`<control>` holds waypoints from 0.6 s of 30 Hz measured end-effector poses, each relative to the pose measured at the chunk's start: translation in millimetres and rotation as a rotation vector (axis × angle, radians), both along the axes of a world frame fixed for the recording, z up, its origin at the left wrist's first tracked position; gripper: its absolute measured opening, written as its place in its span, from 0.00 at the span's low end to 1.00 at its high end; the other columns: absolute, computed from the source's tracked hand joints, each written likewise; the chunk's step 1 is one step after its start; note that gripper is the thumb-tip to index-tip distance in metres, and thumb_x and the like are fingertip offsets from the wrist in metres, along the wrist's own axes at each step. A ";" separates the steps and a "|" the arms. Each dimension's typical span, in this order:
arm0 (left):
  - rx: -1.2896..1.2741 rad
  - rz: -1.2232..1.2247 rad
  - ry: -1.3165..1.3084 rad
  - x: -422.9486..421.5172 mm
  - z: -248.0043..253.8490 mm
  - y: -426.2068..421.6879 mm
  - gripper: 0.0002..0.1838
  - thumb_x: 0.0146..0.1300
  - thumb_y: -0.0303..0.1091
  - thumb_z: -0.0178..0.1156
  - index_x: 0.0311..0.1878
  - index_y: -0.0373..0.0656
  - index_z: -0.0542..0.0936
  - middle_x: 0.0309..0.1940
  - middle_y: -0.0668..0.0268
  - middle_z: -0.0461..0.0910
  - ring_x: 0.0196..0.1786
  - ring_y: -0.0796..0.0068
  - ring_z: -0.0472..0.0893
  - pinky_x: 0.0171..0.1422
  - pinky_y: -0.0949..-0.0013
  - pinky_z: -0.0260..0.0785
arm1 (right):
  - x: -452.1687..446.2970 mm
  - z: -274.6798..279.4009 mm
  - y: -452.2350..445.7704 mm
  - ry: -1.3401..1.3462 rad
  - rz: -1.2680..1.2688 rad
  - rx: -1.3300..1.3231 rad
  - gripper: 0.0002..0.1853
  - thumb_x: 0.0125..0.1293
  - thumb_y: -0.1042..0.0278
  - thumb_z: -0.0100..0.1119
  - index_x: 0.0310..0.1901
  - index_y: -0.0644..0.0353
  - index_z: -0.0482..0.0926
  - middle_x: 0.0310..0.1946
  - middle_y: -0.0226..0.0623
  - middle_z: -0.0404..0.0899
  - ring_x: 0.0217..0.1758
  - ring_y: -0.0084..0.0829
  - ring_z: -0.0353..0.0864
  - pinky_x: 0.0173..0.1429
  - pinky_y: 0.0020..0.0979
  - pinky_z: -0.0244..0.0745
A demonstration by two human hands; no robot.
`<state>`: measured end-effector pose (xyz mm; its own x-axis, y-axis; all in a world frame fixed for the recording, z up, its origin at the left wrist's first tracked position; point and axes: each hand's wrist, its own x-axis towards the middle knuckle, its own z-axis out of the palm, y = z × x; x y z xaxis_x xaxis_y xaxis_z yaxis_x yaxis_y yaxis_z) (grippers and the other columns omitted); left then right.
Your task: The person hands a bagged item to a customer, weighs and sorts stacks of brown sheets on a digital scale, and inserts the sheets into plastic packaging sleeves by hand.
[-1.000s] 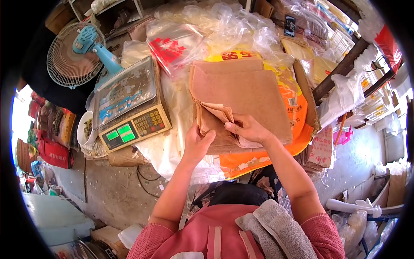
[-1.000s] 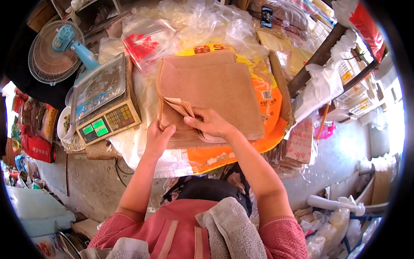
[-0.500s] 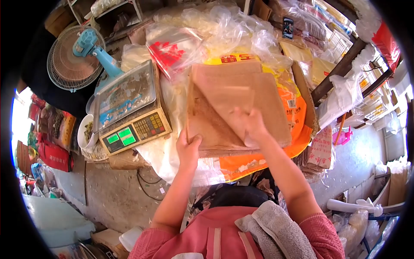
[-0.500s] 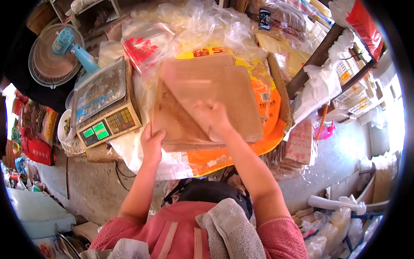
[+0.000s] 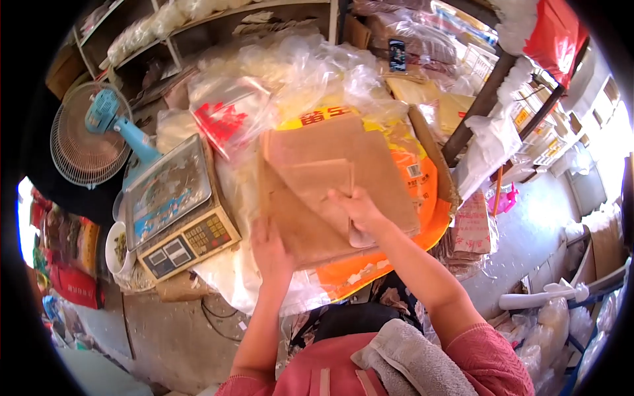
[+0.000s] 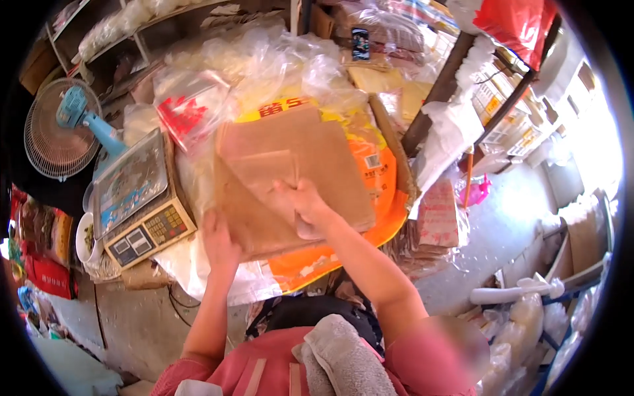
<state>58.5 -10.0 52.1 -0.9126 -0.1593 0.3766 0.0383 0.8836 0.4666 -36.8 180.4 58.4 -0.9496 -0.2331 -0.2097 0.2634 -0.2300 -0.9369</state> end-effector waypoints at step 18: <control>-0.231 -0.219 -0.180 -43.4 -53.8 38.5 0.34 0.62 0.56 0.47 0.70 0.52 0.59 0.71 0.45 0.46 0.73 0.42 0.43 0.74 0.45 0.32 | -117.5 260.6 132.5 0.761 -0.127 0.671 0.26 0.57 0.50 0.66 0.45 0.68 0.76 0.34 0.32 0.80 0.36 0.22 0.79 0.36 0.26 0.76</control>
